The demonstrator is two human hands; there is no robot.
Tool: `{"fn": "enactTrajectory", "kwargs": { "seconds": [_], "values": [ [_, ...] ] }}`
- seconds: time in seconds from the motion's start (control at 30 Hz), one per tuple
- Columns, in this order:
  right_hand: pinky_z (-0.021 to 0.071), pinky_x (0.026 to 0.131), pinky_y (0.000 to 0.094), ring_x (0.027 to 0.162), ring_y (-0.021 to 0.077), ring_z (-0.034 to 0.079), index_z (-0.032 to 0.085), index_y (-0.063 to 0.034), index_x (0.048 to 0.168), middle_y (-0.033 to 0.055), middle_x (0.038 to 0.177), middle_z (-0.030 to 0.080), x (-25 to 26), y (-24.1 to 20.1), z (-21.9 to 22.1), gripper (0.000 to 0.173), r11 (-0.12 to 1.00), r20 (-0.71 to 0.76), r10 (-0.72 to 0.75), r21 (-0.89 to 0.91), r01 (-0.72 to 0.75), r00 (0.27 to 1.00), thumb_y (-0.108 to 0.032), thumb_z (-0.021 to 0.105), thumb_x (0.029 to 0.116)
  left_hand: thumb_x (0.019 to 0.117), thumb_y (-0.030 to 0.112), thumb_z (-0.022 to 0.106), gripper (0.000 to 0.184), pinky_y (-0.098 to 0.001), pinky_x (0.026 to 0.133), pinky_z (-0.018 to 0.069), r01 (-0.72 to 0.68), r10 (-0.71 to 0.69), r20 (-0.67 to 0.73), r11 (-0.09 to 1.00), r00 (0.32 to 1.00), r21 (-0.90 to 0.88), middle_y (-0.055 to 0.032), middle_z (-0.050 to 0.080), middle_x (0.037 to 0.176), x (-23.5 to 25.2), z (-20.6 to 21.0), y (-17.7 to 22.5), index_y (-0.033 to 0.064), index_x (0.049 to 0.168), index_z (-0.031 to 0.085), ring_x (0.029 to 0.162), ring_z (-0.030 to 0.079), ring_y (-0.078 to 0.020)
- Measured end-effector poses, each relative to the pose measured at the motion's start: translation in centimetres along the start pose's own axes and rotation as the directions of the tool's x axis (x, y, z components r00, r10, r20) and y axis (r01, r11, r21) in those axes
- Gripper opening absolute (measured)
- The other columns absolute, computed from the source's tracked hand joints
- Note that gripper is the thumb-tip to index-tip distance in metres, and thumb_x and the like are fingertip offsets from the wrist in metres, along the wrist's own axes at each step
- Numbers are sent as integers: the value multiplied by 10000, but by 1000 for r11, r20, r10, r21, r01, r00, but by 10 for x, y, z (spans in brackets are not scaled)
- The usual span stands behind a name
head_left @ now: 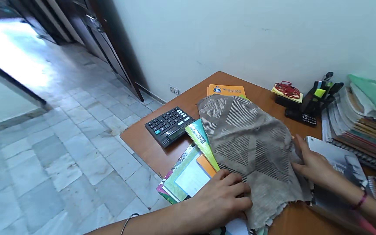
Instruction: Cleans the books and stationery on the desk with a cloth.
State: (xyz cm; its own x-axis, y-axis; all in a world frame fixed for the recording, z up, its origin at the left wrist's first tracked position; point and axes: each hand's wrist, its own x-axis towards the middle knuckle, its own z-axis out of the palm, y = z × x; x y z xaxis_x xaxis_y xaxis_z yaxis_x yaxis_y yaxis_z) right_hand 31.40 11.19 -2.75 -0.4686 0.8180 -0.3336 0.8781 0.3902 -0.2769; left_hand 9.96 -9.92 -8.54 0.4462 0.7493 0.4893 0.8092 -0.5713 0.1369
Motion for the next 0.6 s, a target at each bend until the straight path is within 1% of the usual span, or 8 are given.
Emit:
{"fn": "enactTrajectory", "kwargs": {
  "seconds": [0.13,0.23,0.3,0.33,0.43,0.47,0.53,0.6],
  "values": [
    [415,1055,585,1195,467,593,-37,-59,1636,335,1328,574,-5,-7,-2,1041,991,74,23,131,-33,997,-120,732,937,998,266,600,129,-395,936,469,19,-20,-12,999,1000,-50,2,718,1064,-4,-1,-1,180,945,681,1116,640,-209],
    [472,1025,530,1282,391,552,117,-78,1632,291,1454,485,-4,-5,10,961,908,50,-9,418,-13,999,41,711,887,1016,256,573,134,-379,945,464,25,-27,-34,998,999,-65,9,724,1061,-7,-1,2,178,962,668,1117,642,-191],
    [488,1010,482,1293,324,542,196,-77,1609,235,1500,453,-6,-3,12,869,830,57,-26,558,-10,998,58,663,889,1037,246,543,143,-353,949,459,20,-26,-61,996,998,-90,5,725,1056,-10,-2,2,171,976,648,1109,643,-179],
    [509,963,462,1242,299,569,235,-76,1591,220,1490,464,-9,-1,8,811,802,58,-26,598,-14,998,45,643,901,1048,241,527,151,-340,955,460,24,-32,-74,993,997,-114,-5,728,1056,-12,-3,3,160,987,639,1104,648,-176],
    [540,759,406,959,240,634,330,-107,1547,199,1318,562,-23,12,-18,705,784,14,4,621,-12,1000,45,579,905,1066,223,495,176,-314,956,497,50,-82,-127,970,988,-237,-56,735,1027,-14,-7,7,111,1032,625,1057,683,-187],
    [537,736,401,916,234,640,340,-115,1546,198,1271,589,-29,18,-32,703,799,13,-2,602,-7,1000,70,554,903,1068,208,497,184,-313,939,518,54,-101,-137,949,985,-310,-82,734,1014,-14,-10,10,85,1054,633,1028,695,-198],
    [554,750,393,922,221,663,382,-105,1524,185,1244,623,-43,30,-62,715,852,65,-71,522,26,995,119,538,863,1064,165,513,189,-313,861,558,60,-131,-113,873,985,-484,-124,731,978,-11,-18,18,35,1071,650,945,712,-206],
    [562,837,378,1033,196,661,358,-82,1539,170,1315,597,-58,34,-86,757,892,182,-142,450,46,973,118,546,833,1058,102,509,196,-336,780,572,74,-141,-52,756,989,-650,-174,725,935,-5,-29,30,-27,1060,657,863,721,-226]
  ]
}}
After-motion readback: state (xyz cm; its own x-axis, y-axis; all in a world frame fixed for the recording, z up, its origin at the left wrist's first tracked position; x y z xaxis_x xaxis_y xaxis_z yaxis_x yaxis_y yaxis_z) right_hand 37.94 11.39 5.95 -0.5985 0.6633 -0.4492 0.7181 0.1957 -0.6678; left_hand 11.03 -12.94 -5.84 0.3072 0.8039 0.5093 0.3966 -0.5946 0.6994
